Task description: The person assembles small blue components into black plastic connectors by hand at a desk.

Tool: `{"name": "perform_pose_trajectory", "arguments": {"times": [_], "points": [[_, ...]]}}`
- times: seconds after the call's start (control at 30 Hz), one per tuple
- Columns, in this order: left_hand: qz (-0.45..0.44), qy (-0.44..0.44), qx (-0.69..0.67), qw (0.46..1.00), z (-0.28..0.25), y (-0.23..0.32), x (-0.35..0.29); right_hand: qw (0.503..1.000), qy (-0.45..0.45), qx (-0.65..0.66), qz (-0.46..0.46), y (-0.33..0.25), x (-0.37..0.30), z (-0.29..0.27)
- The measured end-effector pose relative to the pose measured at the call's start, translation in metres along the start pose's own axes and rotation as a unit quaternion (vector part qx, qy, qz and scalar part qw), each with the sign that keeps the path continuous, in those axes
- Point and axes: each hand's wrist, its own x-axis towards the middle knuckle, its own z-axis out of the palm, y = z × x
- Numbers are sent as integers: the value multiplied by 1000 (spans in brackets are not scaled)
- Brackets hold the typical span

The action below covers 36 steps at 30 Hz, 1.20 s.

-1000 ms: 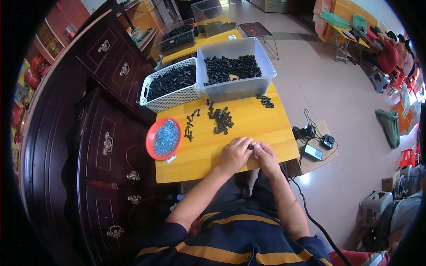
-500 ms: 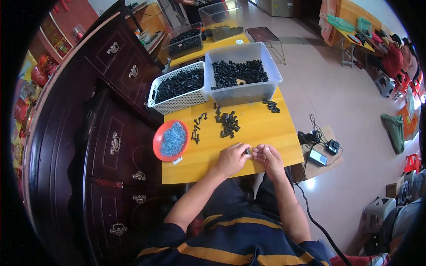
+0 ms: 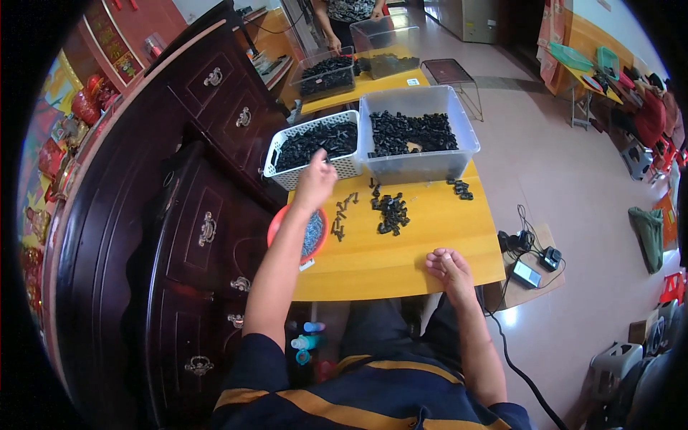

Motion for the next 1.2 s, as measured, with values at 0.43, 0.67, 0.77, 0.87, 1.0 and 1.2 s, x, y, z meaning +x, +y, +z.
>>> {"name": "perform_pose_trajectory", "arguments": {"times": [0.43, 0.67, 0.77, 0.87, 1.0, 1.2], "points": [[44, -144, 24, 988, 97, 17, -122, 1000, 10, -5, 7, -4, 4, -2], [102, -82, 92, 987, 117, 26, -130, 1000, 6, -9, 25, -8, 6, -1], [112, -45, 80, 989, 122, 20, -136, 997, 36, -24, 59, -19, 9, 9], [142, -31, 78, 986, 123, 24, -137, 997, 15, -76, 18, -20, 31, 9], [167, -51, 97, 980, 119, 30, -135, 981, 6, -192, -37, -24, 84, 18], [155, -79, 106, 979, 118, 31, -134, 783, 90, -552, -271, -17, 165, 26]]}}
